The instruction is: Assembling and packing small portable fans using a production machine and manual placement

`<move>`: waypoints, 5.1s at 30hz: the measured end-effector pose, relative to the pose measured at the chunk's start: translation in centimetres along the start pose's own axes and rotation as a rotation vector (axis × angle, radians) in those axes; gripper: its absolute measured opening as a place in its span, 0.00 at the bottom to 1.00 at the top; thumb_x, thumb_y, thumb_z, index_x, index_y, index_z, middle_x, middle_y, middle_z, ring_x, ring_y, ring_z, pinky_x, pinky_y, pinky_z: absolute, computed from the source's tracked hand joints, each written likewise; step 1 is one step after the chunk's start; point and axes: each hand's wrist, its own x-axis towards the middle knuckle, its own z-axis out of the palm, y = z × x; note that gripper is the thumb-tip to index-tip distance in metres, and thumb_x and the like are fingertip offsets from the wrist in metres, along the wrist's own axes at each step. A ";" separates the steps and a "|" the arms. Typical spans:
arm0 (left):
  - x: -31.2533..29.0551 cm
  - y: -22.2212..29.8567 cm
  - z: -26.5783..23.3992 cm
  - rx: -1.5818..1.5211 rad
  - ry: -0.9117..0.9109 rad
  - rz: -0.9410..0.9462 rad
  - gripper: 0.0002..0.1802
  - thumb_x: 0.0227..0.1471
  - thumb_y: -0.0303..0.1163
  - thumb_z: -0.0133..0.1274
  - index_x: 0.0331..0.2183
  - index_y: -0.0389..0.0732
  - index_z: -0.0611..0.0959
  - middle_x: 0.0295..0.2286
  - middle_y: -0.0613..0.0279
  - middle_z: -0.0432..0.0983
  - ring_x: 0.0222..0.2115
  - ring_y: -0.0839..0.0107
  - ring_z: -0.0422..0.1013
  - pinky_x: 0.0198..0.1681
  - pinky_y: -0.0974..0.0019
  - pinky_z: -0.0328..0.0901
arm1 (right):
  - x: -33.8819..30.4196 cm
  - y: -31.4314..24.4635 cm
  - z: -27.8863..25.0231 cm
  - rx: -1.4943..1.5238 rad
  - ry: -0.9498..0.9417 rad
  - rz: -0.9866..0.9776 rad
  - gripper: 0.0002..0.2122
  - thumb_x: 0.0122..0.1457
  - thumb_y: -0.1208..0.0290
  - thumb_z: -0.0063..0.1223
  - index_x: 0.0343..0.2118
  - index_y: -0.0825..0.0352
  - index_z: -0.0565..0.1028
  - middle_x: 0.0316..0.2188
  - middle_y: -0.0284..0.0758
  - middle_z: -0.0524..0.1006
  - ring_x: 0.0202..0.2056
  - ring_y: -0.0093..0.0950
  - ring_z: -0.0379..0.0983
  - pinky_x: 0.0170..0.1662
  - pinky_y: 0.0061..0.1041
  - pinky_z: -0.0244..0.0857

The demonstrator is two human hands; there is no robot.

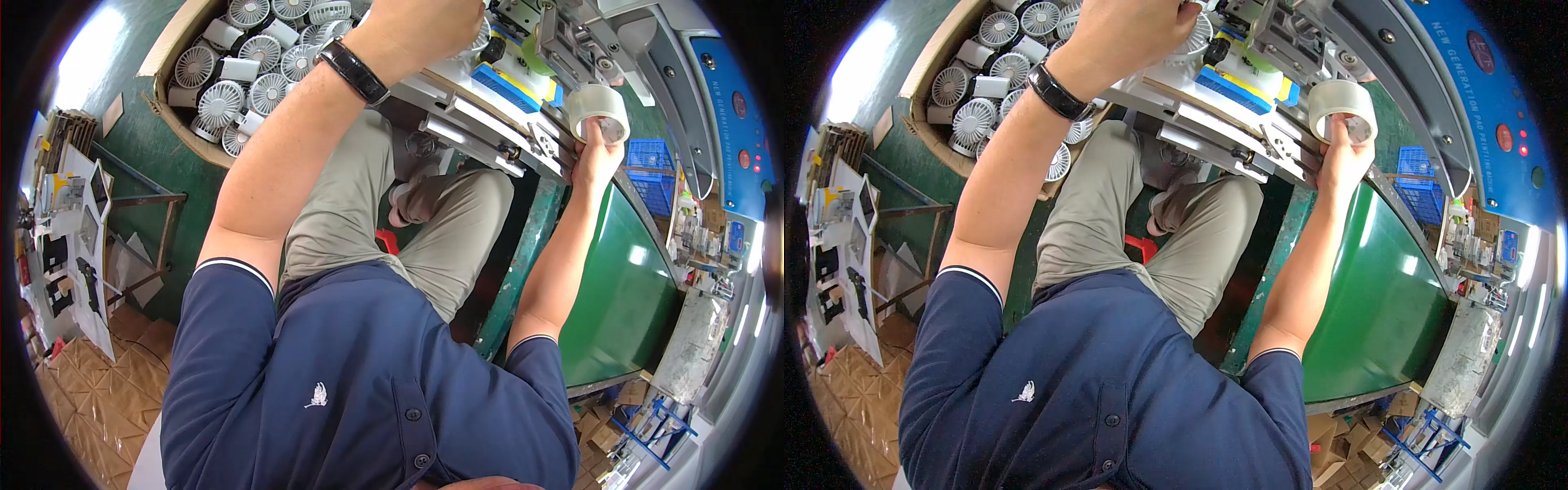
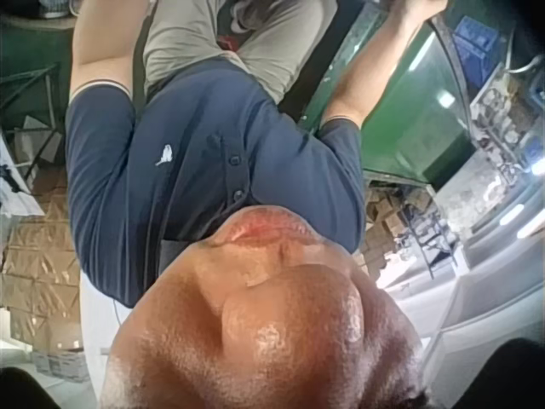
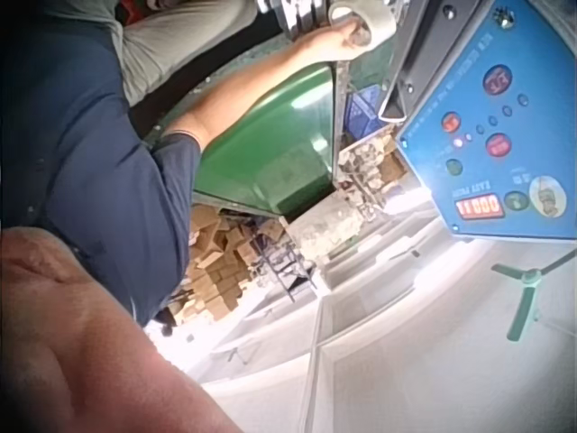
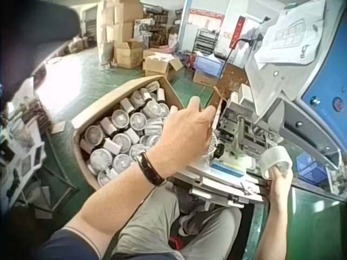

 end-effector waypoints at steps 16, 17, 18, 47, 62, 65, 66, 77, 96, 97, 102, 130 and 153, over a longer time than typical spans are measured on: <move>-1.6 -0.6 -0.2 0.025 0.522 0.012 0.16 0.59 0.36 0.59 0.44 0.38 0.77 0.35 0.52 0.73 0.30 0.56 0.75 0.34 0.58 0.71 | -1.0 -1.7 -0.8 0.215 -0.070 -0.039 0.11 0.64 0.66 0.63 0.45 0.66 0.79 0.35 0.37 0.83 0.23 0.18 0.68 0.22 0.16 0.64; -1.5 -0.8 -0.7 0.041 0.464 -0.022 0.17 0.59 0.38 0.59 0.47 0.40 0.80 0.37 0.53 0.75 0.28 0.58 0.74 0.34 0.59 0.71 | -1.1 -2.1 -1.0 0.231 -0.069 -0.037 0.11 0.64 0.66 0.62 0.45 0.66 0.79 0.37 0.38 0.83 0.23 0.18 0.68 0.22 0.16 0.64; -1.3 -0.9 -1.2 0.057 0.407 -0.056 0.19 0.60 0.41 0.59 0.50 0.43 0.83 0.39 0.55 0.76 0.27 0.60 0.74 0.33 0.61 0.71 | -1.1 -2.5 -1.2 0.245 -0.070 -0.035 0.11 0.65 0.66 0.62 0.45 0.66 0.78 0.38 0.39 0.83 0.23 0.19 0.69 0.22 0.16 0.65; -1.6 1.2 -0.6 -0.496 0.327 0.184 0.26 0.56 0.46 0.64 0.55 0.48 0.86 0.38 0.58 0.72 0.32 0.70 0.67 0.36 0.68 0.67 | -1.9 -4.1 -1.4 0.372 -0.186 -0.072 0.11 0.64 0.76 0.58 0.48 0.67 0.75 0.38 0.44 0.80 0.21 0.25 0.72 0.22 0.14 0.62; -1.6 0.4 0.8 -0.232 0.438 0.117 0.23 0.56 0.42 0.63 0.54 0.55 0.88 0.36 0.62 0.67 0.26 0.69 0.65 0.34 0.68 0.67 | 0.5 -0.7 -1.2 0.654 -0.209 0.081 0.16 0.61 0.81 0.59 0.51 0.71 0.74 0.34 0.41 0.80 0.21 0.23 0.70 0.22 0.16 0.62; -1.8 0.8 1.1 -0.233 0.424 0.108 0.23 0.56 0.42 0.63 0.54 0.55 0.88 0.36 0.62 0.68 0.26 0.68 0.66 0.34 0.67 0.68 | 0.6 -0.7 -1.6 0.632 -0.214 0.020 0.12 0.61 0.80 0.60 0.47 0.70 0.77 0.33 0.40 0.80 0.20 0.23 0.70 0.21 0.16 0.63; -1.8 1.0 1.2 -0.199 0.428 0.108 0.23 0.55 0.41 0.63 0.54 0.55 0.88 0.37 0.61 0.68 0.26 0.67 0.67 0.34 0.66 0.68 | 0.6 -0.7 -1.8 0.623 -0.213 0.023 0.12 0.60 0.80 0.59 0.48 0.70 0.76 0.34 0.41 0.80 0.20 0.23 0.70 0.21 0.16 0.63; -0.6 0.9 2.2 -0.194 0.397 0.161 0.23 0.54 0.35 0.59 0.51 0.37 0.83 0.40 0.40 0.70 0.33 0.46 0.74 0.36 0.52 0.72 | -0.3 0.3 -1.0 0.524 -0.105 0.053 0.22 0.60 0.82 0.59 0.58 0.70 0.71 0.41 0.43 0.78 0.25 0.25 0.71 0.24 0.19 0.65; -0.5 0.8 2.7 -0.201 0.437 0.213 0.17 0.52 0.32 0.57 0.44 0.37 0.84 0.38 0.40 0.71 0.28 0.46 0.74 0.32 0.52 0.71 | 0.0 1.3 -1.7 0.461 -0.156 0.025 0.20 0.60 0.80 0.62 0.56 0.71 0.72 0.38 0.42 0.79 0.23 0.24 0.70 0.25 0.17 0.64; -0.5 0.9 2.7 -0.197 0.442 0.210 0.17 0.52 0.32 0.57 0.44 0.37 0.84 0.37 0.40 0.71 0.27 0.46 0.73 0.31 0.52 0.71 | -0.1 1.3 -1.6 0.462 -0.150 0.024 0.20 0.61 0.80 0.62 0.56 0.71 0.72 0.38 0.42 0.79 0.23 0.24 0.70 0.25 0.17 0.64; -0.7 1.1 2.0 -0.185 0.384 0.179 0.20 0.52 0.31 0.58 0.48 0.37 0.83 0.40 0.39 0.72 0.31 0.46 0.75 0.34 0.53 0.73 | -0.3 0.9 -1.5 0.466 -0.146 0.038 0.20 0.61 0.80 0.61 0.55 0.70 0.72 0.38 0.42 0.79 0.22 0.24 0.70 0.24 0.16 0.65; -1.2 1.5 1.7 -0.078 0.392 0.089 0.22 0.52 0.39 0.64 0.50 0.52 0.87 0.39 0.53 0.70 0.26 0.56 0.74 0.32 0.58 0.72 | -1.3 -0.3 -1.3 0.452 -0.197 0.111 0.16 0.63 0.80 0.55 0.54 0.66 0.70 0.40 0.41 0.78 0.23 0.23 0.70 0.25 0.17 0.66; -1.3 -1.5 0.6 -0.424 0.447 0.108 0.23 0.52 0.34 0.63 0.52 0.54 0.88 0.38 0.59 0.67 0.28 0.64 0.68 0.33 0.63 0.69 | 0.1 1.1 -2.0 0.677 0.025 0.122 0.10 0.66 0.74 0.56 0.48 0.65 0.73 0.32 0.36 0.77 0.18 0.18 0.64 0.19 0.16 0.59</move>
